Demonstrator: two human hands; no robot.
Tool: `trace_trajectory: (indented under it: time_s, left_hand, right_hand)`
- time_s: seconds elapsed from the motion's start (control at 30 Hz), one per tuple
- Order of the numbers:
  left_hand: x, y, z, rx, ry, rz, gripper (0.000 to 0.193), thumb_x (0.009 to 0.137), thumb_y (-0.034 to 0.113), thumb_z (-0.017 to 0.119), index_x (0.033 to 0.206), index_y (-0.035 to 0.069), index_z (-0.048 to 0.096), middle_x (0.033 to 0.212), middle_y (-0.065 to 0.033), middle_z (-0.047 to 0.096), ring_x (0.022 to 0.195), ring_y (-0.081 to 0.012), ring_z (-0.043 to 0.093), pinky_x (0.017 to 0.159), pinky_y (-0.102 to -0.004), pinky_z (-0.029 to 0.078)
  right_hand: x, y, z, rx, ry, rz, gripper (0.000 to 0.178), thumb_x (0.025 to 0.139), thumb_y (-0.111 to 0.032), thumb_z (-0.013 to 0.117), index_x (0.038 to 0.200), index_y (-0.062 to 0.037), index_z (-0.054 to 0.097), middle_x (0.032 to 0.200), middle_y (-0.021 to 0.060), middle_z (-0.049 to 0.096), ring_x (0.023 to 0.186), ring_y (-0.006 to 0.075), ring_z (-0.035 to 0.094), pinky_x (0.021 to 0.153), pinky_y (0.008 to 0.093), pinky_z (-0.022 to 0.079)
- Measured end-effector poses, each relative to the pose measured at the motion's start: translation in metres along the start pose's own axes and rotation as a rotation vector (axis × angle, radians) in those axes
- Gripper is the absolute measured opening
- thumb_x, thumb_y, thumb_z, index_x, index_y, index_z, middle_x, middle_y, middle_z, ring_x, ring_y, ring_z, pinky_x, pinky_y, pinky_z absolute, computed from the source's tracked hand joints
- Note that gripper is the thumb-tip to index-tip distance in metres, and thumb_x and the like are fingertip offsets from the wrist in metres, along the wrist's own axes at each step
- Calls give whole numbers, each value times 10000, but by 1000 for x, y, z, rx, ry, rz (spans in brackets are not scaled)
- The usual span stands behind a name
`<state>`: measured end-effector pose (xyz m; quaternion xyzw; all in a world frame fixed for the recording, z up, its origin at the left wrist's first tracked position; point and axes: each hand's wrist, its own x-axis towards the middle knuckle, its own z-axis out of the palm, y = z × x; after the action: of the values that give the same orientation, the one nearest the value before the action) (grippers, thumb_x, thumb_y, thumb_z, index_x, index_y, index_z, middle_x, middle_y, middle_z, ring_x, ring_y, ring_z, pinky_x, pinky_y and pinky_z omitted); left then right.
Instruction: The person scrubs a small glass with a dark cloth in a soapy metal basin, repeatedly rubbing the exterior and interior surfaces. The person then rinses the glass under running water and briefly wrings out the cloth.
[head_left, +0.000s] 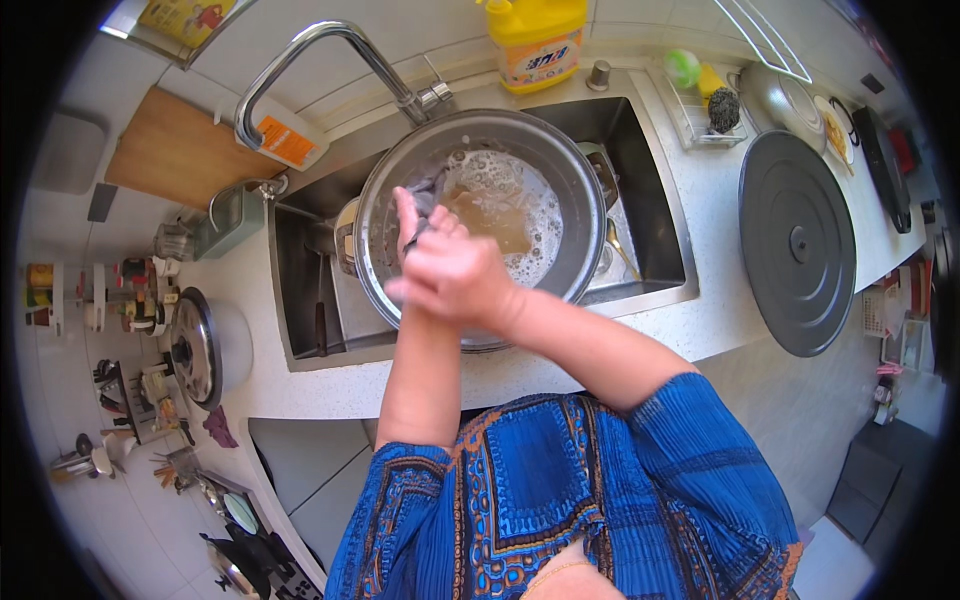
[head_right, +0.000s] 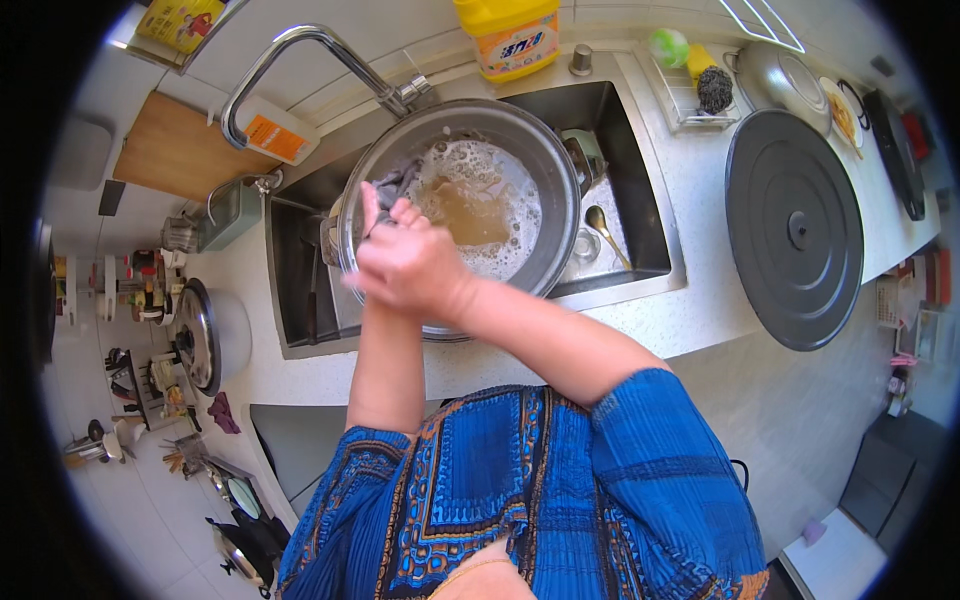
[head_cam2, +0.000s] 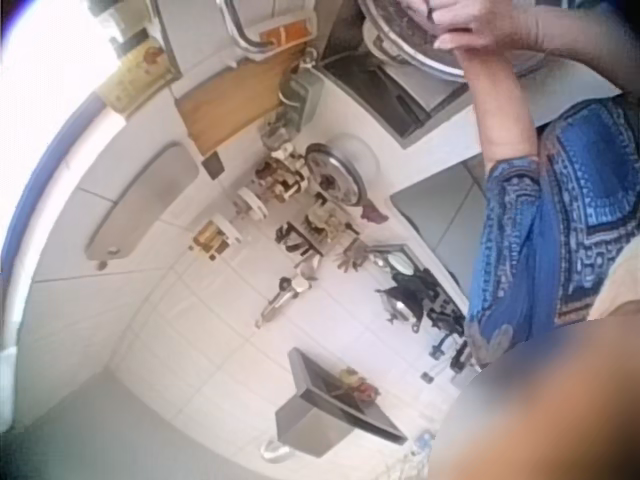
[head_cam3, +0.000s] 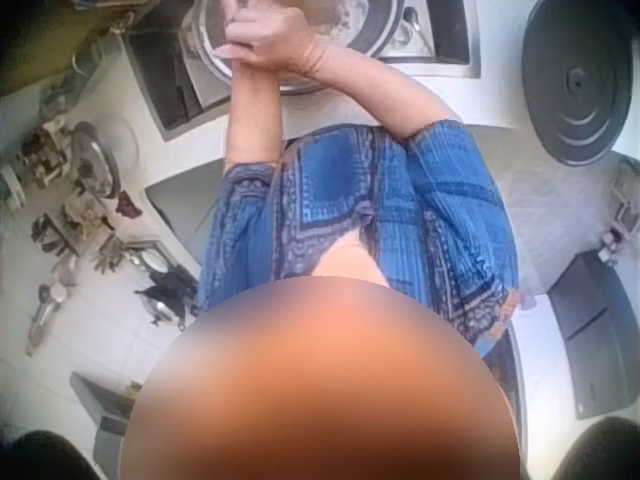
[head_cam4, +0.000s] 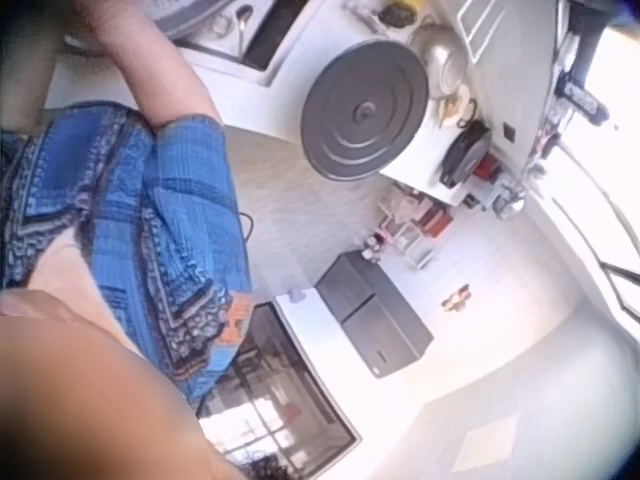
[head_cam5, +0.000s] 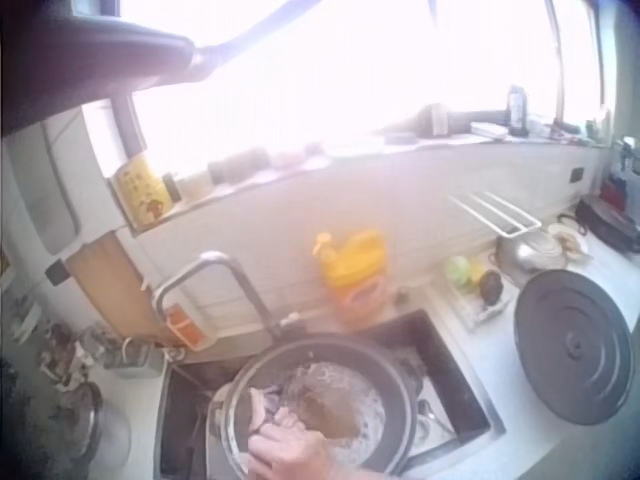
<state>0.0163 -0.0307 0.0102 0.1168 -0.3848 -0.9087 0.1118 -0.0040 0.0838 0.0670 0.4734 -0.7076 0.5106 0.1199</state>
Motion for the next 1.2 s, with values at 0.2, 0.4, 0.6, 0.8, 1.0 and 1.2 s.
trace_trajectory:
  time_s: [0.2,0.4,0.6,0.8,1.0,1.2]
  left_hand:
    - [4,-9,57,-301,254,-153,357,964,457,424,943,112,513,880,-36,535,763,-136,505,697,-297,456]
    - [-12,-26,22,-362,100,-97,333,948,417,481,1054,105,531,926,-23,550,803,-148,542,726,-311,486]
    - [-8,-10,50,-361,203,-208,252,975,317,408,1096,121,511,921,-49,547,899,-187,545,864,-358,475]
    - [-10,-15,65,-173,492,-162,345,967,393,463,1098,88,557,1039,-30,600,924,-154,588,821,-299,489]
    - [-7,-1,62,-154,453,28,375,958,423,475,1028,61,543,948,-43,561,859,-166,578,774,-312,494]
    - [1,8,55,-172,608,133,398,957,440,466,1003,50,525,867,-58,553,741,-163,531,692,-319,477]
  right_hand:
    - [28,39,11,-94,174,192,249,787,-282,645,646,-117,525,680,65,550,574,257,584,503,380,475]
    - [2,29,18,-217,39,-94,144,747,-283,642,697,-169,571,686,24,542,635,216,578,524,350,470]
    - [16,41,11,-40,156,109,110,786,-229,616,725,-138,629,693,65,541,661,239,555,611,359,470]
    - [19,56,5,16,56,266,217,862,-219,560,694,-93,614,601,104,540,591,260,571,542,341,459]
    - [9,38,-7,149,268,223,242,839,-300,622,900,-69,591,900,105,618,794,318,591,723,366,475]
    - [7,31,-33,424,-169,649,282,798,-254,675,961,-44,582,847,115,627,828,275,618,791,358,478]
